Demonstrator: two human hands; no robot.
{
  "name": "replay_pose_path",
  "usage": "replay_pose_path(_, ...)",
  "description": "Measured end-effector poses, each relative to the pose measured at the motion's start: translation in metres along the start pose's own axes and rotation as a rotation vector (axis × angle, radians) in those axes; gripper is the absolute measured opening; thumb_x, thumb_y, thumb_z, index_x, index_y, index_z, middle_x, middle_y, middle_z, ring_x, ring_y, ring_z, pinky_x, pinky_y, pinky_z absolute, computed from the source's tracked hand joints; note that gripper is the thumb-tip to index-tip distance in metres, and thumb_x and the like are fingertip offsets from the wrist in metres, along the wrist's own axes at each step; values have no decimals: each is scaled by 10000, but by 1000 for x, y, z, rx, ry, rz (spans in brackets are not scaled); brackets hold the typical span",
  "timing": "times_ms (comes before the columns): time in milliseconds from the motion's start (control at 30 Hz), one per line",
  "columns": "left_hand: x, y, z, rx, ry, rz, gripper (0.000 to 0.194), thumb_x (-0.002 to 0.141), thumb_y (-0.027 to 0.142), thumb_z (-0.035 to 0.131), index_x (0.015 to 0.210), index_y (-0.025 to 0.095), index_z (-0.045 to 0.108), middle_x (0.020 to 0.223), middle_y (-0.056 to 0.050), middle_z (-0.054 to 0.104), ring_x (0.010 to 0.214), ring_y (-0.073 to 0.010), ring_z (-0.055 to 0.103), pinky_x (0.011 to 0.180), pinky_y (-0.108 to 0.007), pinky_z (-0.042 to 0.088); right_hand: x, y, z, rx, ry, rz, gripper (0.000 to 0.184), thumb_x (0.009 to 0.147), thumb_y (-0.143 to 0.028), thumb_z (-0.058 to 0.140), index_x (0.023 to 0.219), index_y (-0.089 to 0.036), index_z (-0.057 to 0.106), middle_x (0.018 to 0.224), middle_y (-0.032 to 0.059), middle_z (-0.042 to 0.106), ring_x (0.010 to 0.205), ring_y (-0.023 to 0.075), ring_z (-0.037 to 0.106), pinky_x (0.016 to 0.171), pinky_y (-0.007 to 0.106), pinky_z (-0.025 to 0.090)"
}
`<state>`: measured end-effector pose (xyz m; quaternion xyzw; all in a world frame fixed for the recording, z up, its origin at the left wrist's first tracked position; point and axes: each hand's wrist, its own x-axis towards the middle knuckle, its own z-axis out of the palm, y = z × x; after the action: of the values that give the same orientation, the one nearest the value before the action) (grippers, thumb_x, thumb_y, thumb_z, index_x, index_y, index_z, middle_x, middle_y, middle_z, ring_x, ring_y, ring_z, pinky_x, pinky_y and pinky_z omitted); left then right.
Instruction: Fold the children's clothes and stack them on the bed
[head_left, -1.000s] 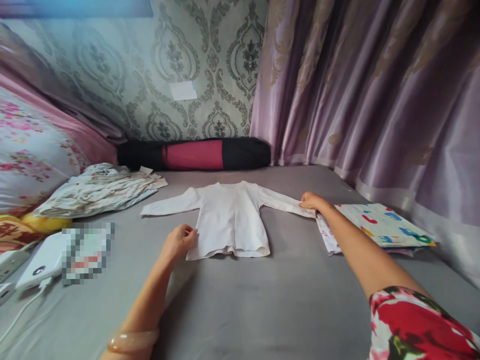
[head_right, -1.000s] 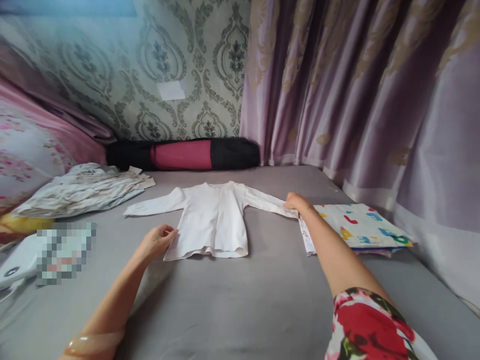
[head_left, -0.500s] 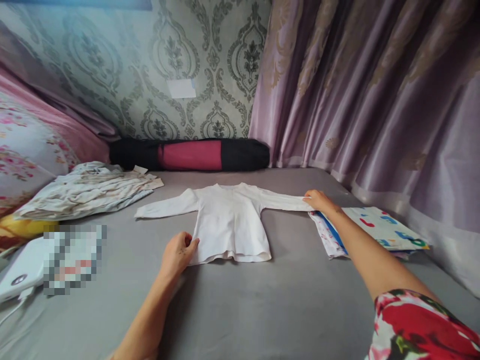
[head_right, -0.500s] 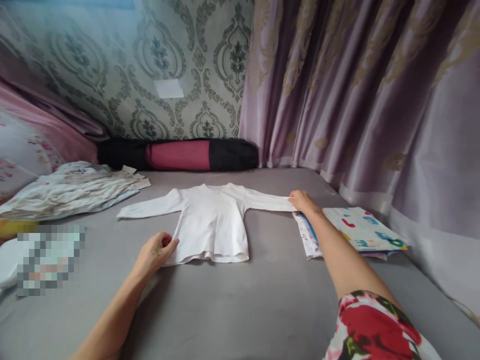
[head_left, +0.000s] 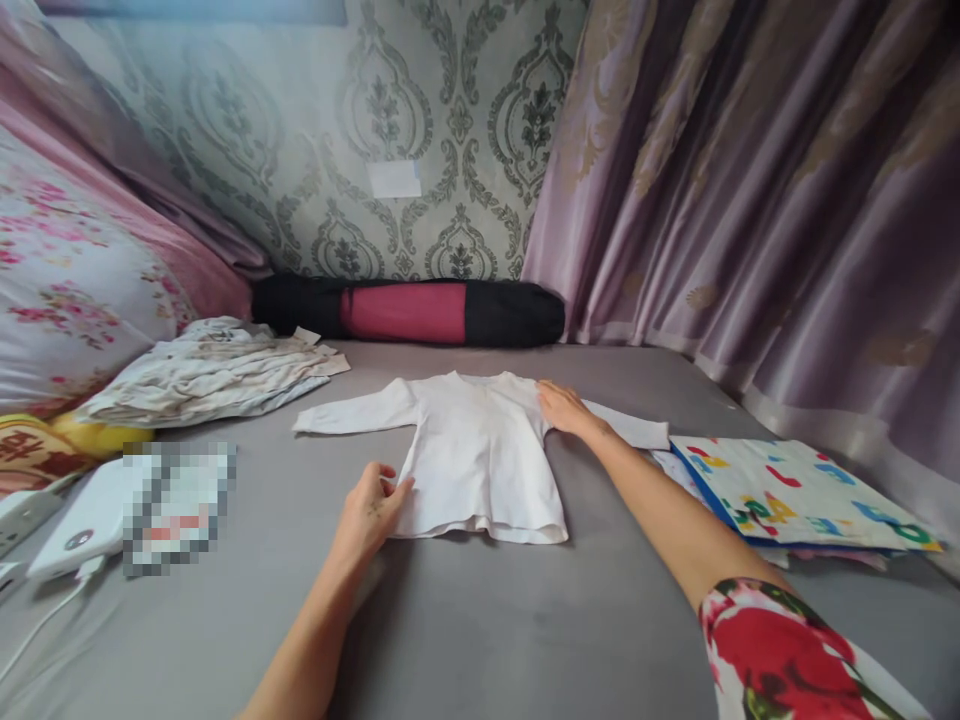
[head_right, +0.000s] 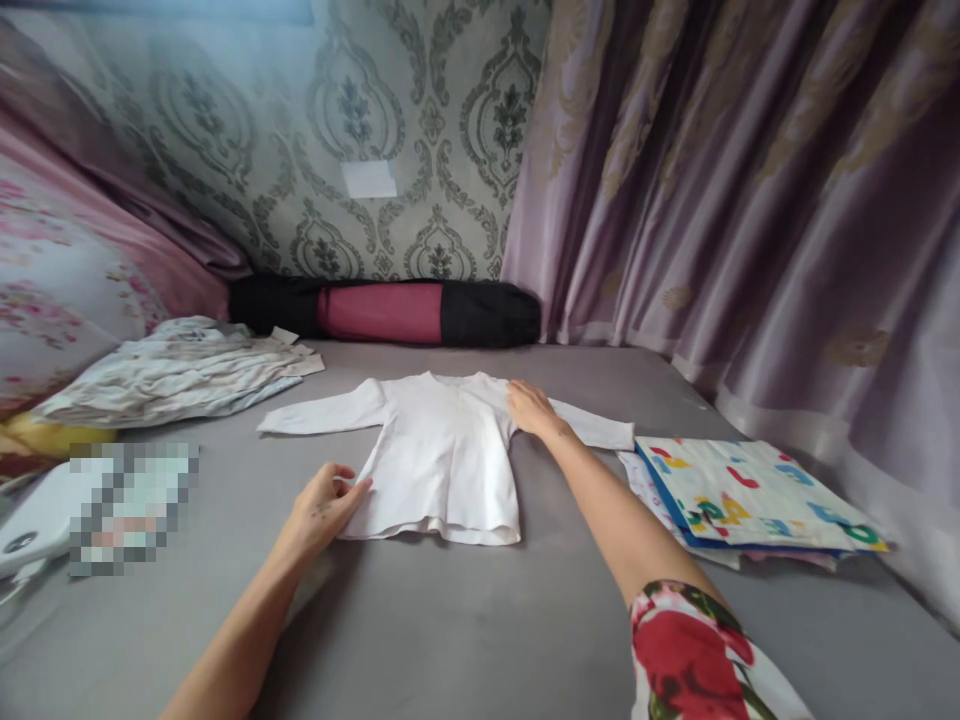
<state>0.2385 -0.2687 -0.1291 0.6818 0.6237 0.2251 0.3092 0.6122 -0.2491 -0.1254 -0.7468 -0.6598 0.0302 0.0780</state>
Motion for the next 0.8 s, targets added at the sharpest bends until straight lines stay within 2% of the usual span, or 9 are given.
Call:
replay_pose_path(133, 3, -4, 1, -98, -42, -6, 419, 773, 535, 490, 994, 182, 535, 631, 8, 595, 622, -187, 574, 548, -270, 389, 25, -22, 23, 102, -75, 78, 536, 1017, -395, 184, 1500, -197, 307, 1587, 91, 234, 1466, 237, 154, 1179, 473, 129)
replay_pose_path(233, 5, -10, 1, -127, -64, 22, 441, 759, 487, 506, 1068, 176, 547, 691, -1, 624, 624, -176, 572, 547, -265, 398, 30, -20, 35, 123, -85, 113, 560, 1013, -411, 162, 1512, -188, 283, 1601, 78, 181, 1474, 247, 96, 1180, 494, 98)
replay_pose_path(333, 7, -14, -1, -93, -44, 22, 433, 766, 438, 493, 1105, 179, 561, 727, -10, 635, 655, -177, 582, 572, -264, 409, 30, -12, 36, 179, -69, 107, 551, 1011, -397, 195, 1499, -172, 318, 1597, 72, 193, 1475, 242, 90, 1186, 484, 71)
replay_pose_path(433, 9, -15, -4, -60, 13, -3, 452, 777, 435, 474, 1132, 172, 570, 785, -31, 647, 692, -186, 590, 586, -265, 412, 29, -2, 28, 390, -24, 134, 516, 1011, -389, 218, 1453, -199, 406, 1551, 63, 330, 1441, 196, 244, 1178, 401, 178)
replay_pose_path(500, 9, -15, -6, -47, 22, -6, 460, 787, 443, 468, 1146, 176, 573, 825, -42, 655, 714, -190, 595, 598, -266, 419, 23, 5, 21, 513, 94, 175, 474, 1000, -357, 273, 1405, -208, 469, 1467, 63, 467, 1350, 175, 414, 1120, 335, 309)
replay_pose_path(600, 8, -15, -6, -30, -2, 9, 430, 809, 430, 464, 1141, 185, 583, 853, -49, 658, 749, -196, 603, 634, -267, 435, 4, 13, 14, 521, 246, 229, 388, 944, -264, 398, 1274, -188, 589, 1223, 75, 660, 1120, 182, 602, 984, 297, 443)
replay_pose_path(700, 4, -19, -4, 92, 26, 57, 368, 841, 367, 453, 1134, 187, 584, 878, -63, 648, 814, -212, 609, 708, -283, 453, -21, 16, 13, 429, 217, 139, 279, 875, -189, 499, 1075, -186, 693, 1020, 61, 717, 936, 188, 648, 896, 294, 480)
replay_pose_path(800, 0, -20, -3, 318, 110, 169, 327, 873, 298, 421, 1128, 181, 589, 944, -107, 614, 882, -246, 599, 774, -330, 460, -41, 14, 13, 340, 158, -5, 214, 834, -152, 559, 976, -178, 717, 1015, 60, 695, 858, 173, 638, 852, 274, 481)
